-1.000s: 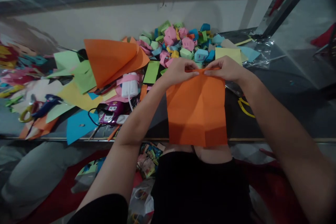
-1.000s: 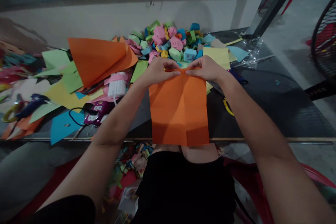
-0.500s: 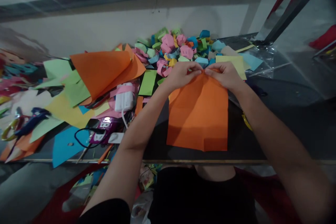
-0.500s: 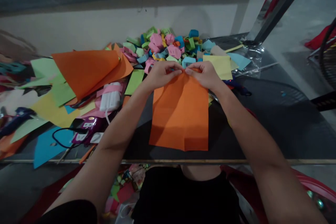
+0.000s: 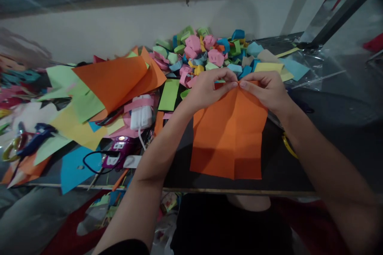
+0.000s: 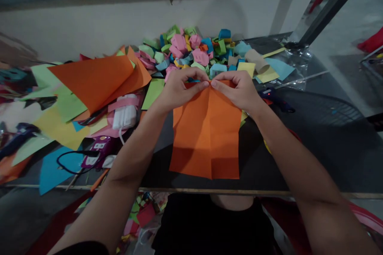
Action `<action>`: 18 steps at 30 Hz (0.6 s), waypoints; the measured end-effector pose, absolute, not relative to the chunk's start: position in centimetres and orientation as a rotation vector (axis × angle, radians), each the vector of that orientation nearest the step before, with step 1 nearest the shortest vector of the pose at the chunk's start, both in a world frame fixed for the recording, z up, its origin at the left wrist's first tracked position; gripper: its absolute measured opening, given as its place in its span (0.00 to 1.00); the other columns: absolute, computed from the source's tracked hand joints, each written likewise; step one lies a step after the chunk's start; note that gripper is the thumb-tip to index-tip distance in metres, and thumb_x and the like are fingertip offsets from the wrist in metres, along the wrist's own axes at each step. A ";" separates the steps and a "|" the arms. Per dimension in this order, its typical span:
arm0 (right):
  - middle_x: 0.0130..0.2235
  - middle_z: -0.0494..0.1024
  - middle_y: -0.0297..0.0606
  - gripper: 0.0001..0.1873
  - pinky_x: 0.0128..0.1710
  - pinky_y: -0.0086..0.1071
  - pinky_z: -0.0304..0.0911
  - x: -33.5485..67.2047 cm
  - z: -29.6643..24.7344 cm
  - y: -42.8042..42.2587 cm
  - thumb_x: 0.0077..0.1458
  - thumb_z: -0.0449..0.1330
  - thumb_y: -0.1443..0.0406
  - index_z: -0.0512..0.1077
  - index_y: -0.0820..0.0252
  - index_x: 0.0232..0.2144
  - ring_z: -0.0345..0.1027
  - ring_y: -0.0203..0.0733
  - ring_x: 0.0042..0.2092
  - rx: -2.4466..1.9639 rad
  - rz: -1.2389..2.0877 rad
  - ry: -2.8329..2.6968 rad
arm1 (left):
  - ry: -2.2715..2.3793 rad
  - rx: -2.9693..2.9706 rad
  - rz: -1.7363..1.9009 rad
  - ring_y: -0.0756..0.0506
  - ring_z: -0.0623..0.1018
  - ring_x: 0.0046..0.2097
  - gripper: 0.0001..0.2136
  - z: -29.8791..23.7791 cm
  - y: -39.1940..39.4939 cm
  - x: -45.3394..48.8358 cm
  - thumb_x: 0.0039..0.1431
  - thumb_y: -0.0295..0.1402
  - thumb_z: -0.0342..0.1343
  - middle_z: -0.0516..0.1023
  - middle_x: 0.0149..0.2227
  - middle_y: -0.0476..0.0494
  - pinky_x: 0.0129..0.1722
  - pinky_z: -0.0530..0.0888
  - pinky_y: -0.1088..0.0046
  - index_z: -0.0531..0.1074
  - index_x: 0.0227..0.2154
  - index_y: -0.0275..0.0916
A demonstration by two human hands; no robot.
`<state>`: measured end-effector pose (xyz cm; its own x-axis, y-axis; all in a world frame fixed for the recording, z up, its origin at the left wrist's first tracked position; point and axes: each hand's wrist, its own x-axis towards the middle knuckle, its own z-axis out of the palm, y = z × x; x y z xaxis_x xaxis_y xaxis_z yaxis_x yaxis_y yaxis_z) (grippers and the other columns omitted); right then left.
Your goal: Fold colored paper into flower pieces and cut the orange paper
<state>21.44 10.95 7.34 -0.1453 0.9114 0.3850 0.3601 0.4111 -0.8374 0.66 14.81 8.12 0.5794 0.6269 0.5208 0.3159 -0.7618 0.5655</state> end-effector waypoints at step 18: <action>0.34 0.82 0.38 0.20 0.39 0.38 0.73 21.3 6.5 11.2 0.54 0.67 0.45 0.82 0.55 0.31 0.77 0.46 0.40 -1.083 0.720 -1.630 | 0.807 2.466 1.094 0.45 0.80 0.43 0.15 7.6 15.1 0.7 0.69 0.48 0.53 0.80 0.38 0.45 0.45 0.77 0.64 0.76 0.38 0.42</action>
<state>21.28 11.15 6.51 -0.0893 0.9063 0.4131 0.3054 0.4197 -0.8547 0.71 15.07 7.57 0.5462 0.6130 0.5709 0.3648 -0.7876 0.4967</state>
